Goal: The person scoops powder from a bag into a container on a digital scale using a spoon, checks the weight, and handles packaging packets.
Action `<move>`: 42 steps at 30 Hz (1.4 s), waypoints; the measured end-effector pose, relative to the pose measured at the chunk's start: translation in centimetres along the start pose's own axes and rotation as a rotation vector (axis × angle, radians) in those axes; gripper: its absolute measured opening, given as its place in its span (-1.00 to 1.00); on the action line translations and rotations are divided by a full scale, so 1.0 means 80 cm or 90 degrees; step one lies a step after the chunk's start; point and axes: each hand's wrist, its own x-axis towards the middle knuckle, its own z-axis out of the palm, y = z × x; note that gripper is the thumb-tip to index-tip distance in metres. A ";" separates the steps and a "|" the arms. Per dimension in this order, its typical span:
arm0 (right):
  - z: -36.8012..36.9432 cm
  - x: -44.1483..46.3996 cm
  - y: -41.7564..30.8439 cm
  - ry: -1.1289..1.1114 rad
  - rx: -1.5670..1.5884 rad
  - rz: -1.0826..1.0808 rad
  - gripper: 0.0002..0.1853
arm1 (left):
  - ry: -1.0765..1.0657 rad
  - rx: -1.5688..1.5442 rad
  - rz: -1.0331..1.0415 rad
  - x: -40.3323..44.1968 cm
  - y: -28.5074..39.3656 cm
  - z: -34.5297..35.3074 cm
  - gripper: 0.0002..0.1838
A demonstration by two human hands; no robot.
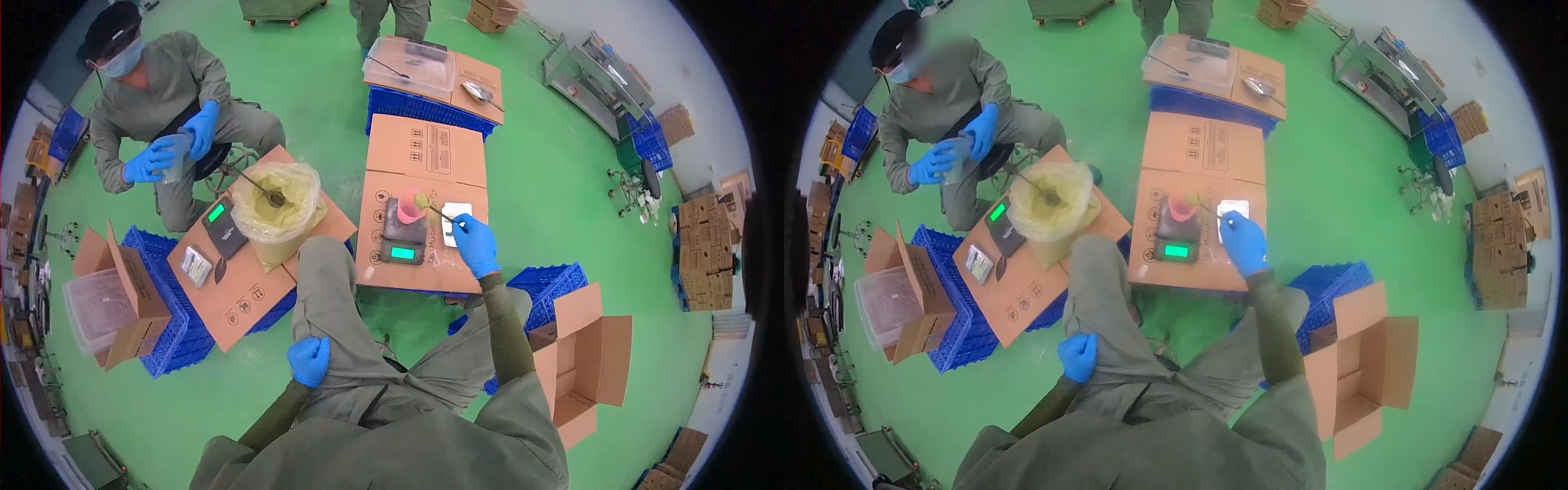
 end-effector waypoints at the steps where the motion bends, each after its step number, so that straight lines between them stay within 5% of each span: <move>1: 0.013 -0.001 0.005 0.044 -0.050 -0.049 -0.83 | -0.001 0.007 -0.002 -0.001 -0.001 0.002 -0.53; 3: 0.032 -0.001 0.009 0.138 -0.145 -0.149 -0.85 | -0.002 0.021 -0.008 -0.003 0.000 0.003 -0.53; 12: 0.043 0.007 0.003 0.135 -0.350 -0.234 -0.90 | 0.013 0.010 -0.006 -0.003 0.004 0.004 -0.52; 30: 0.047 0.068 -0.014 0.038 -0.092 -0.230 -0.72 | -0.024 0.030 -0.031 -0.003 -0.002 0.011 -0.49; 33: 0.034 0.060 -0.023 0.166 -0.021 -0.135 -0.58 | -0.030 0.027 -0.028 0.005 0.014 0.007 -0.51; 36: 0.036 0.032 0.021 0.259 0.303 0.035 -0.57 | -0.041 0.007 -0.024 0.021 0.032 0.013 -0.54; 42: 0.099 -0.052 0.179 0.247 0.085 0.232 -0.51 | -0.213 -0.112 -0.069 0.128 0.110 0.082 -0.74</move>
